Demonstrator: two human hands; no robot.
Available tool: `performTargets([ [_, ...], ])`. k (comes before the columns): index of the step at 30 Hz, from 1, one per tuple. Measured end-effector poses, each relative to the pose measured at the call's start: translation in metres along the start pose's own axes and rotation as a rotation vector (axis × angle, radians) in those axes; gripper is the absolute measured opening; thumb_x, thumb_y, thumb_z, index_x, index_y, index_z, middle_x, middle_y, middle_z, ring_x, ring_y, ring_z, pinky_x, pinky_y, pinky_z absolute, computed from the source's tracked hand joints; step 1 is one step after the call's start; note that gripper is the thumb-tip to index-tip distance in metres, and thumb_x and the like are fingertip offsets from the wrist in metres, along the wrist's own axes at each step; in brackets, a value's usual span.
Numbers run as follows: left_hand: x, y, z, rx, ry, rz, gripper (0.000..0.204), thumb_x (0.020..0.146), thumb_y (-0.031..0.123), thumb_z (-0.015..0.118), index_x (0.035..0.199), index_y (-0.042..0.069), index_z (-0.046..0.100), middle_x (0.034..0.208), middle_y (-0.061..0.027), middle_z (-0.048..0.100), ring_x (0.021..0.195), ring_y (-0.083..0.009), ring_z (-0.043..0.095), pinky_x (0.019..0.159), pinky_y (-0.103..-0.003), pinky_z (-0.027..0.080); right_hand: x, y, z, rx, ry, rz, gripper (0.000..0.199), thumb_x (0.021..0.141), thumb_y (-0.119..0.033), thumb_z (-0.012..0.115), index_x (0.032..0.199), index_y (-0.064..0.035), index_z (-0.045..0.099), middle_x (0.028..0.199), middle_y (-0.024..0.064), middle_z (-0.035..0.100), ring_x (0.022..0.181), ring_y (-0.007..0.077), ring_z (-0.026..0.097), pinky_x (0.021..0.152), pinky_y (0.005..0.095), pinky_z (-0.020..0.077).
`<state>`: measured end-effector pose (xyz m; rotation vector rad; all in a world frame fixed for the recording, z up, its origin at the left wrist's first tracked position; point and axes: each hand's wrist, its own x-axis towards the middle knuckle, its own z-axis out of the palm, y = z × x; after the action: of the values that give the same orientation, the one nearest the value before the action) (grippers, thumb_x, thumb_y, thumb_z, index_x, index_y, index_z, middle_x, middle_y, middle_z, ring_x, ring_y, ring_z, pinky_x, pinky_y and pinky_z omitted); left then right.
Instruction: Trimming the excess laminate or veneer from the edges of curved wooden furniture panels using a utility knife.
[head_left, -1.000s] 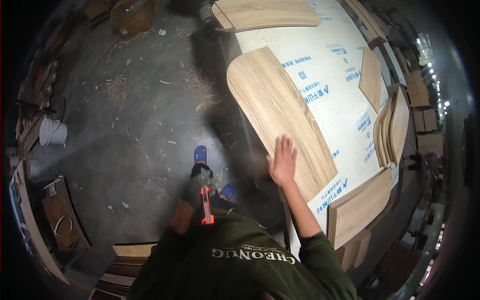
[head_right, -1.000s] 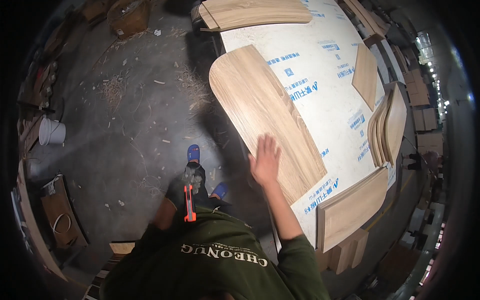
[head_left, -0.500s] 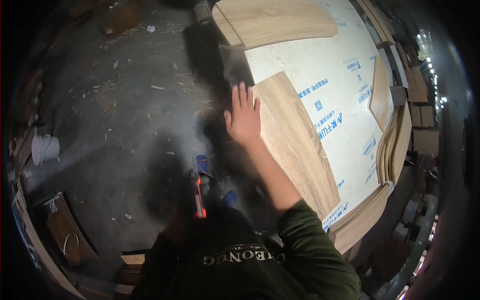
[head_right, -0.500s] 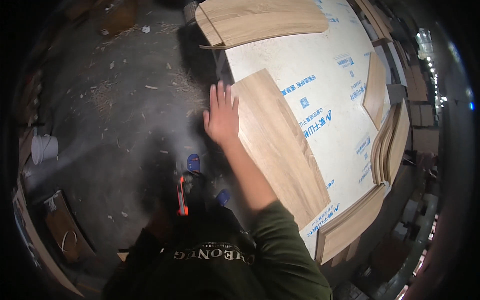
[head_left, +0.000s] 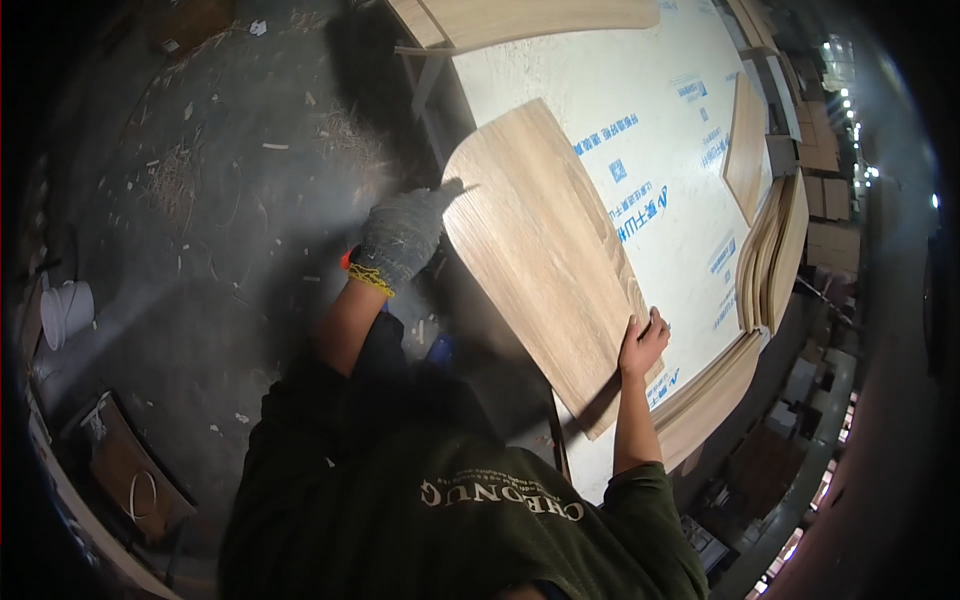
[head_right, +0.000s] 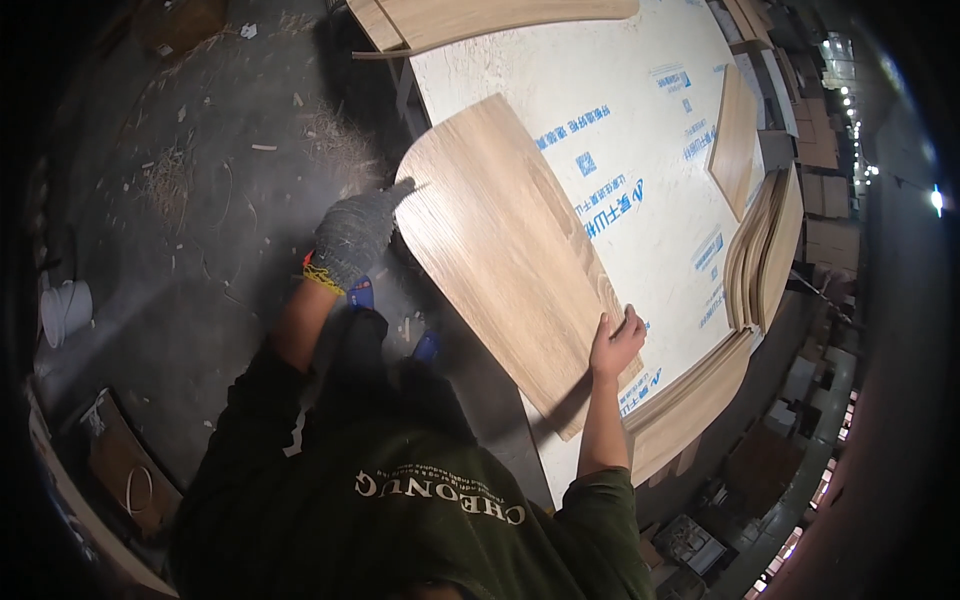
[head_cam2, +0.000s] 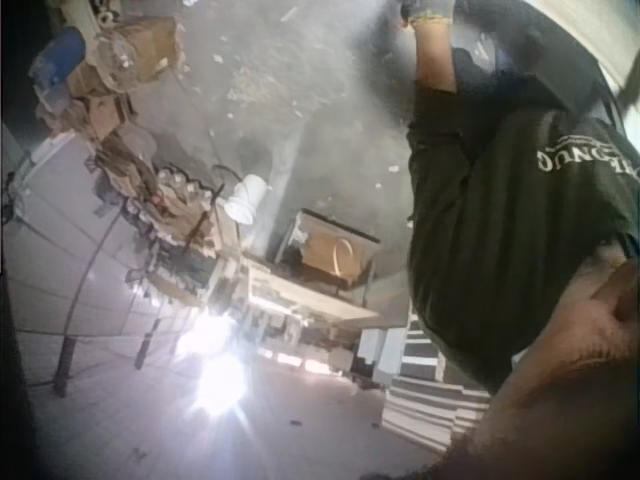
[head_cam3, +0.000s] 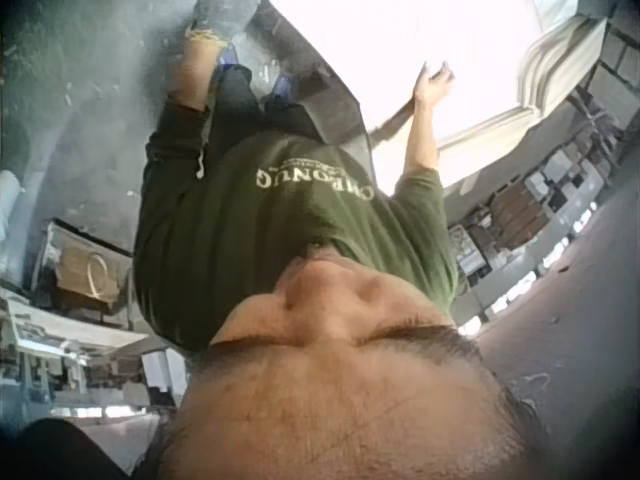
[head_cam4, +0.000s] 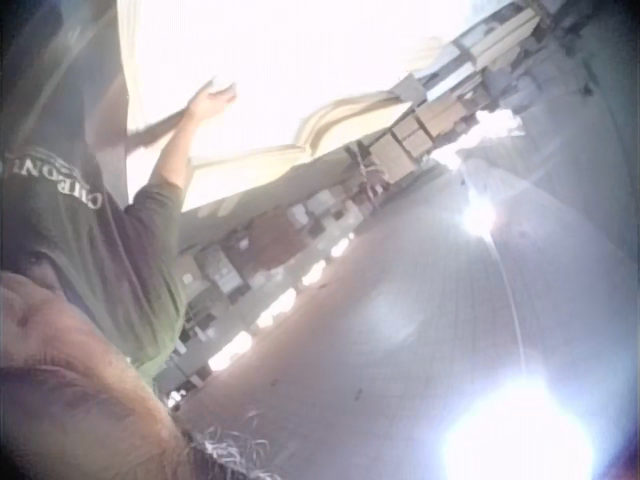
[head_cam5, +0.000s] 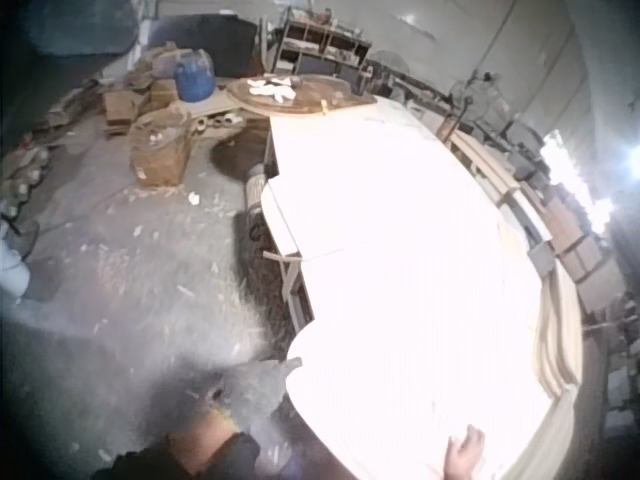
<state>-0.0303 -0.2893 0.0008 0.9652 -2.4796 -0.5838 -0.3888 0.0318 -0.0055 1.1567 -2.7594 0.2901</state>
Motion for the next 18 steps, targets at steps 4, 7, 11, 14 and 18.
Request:
performTargets([
  [4,-0.017,0.017,0.013,0.136,0.052,-0.211,0.045,0.087,0.009,0.052,0.131,0.018,0.057,0.078,-0.0084,0.062,0.069,-0.0262,0.061,0.065,-0.038,0.051,-0.015,-0.031,0.005,0.057,0.11,0.093,0.054,0.079,-0.036,0.069,0.12,-0.0051,0.057,0.11,0.0196,0.053,0.103,0.0368,0.051,0.091,0.0493,0.0398],
  [7,-0.03,0.016,0.038,0.174,0.196,-0.226,0.047,0.086,0.008,0.053,0.132,0.017,0.056,0.079,-0.0082,0.063,0.07,-0.0255,0.062,0.065,-0.038,0.05,-0.02,-0.038,0.004,0.048,0.114,0.129,0.055,0.079,-0.04,0.068,0.121,-0.0059,0.057,0.113,0.0198,0.053,0.107,0.0374,0.05,0.092,0.0501,0.039],
  [11,-0.056,0.044,0.05,0.15,0.279,-0.22,0.048,0.085,0.007,0.054,0.133,0.016,0.052,0.078,-0.011,0.062,0.068,-0.0271,0.061,0.063,-0.04,0.05,-0.02,-0.044,0.003,0.018,0.118,0.139,0.056,0.079,-0.043,0.067,0.122,-0.0073,0.058,0.115,0.0201,0.053,0.11,0.0375,0.049,0.093,0.0504,0.0383],
  [14,-0.073,0.08,0.062,0.141,0.224,-0.267,0.049,0.085,0.006,0.055,0.133,0.016,0.055,0.079,-0.0109,0.063,0.071,-0.0271,0.062,0.065,-0.04,0.05,-0.02,-0.043,0.006,0.011,0.13,0.156,0.058,0.079,-0.045,0.066,0.122,-0.0074,0.057,0.116,0.0198,0.053,0.111,0.0372,0.049,0.094,0.0511,0.0372],
  [18,-0.09,0.124,0.07,0.024,0.148,-0.312,0.048,0.084,0.004,0.054,0.13,0.016,0.057,0.077,-0.011,0.062,0.069,-0.0277,0.06,0.063,-0.039,0.049,-0.021,-0.044,0.004,0.035,0.111,0.171,0.06,0.079,-0.047,0.065,0.124,-0.0073,0.057,0.119,0.0195,0.052,0.114,0.0369,0.047,0.096,0.0528,0.0346],
])
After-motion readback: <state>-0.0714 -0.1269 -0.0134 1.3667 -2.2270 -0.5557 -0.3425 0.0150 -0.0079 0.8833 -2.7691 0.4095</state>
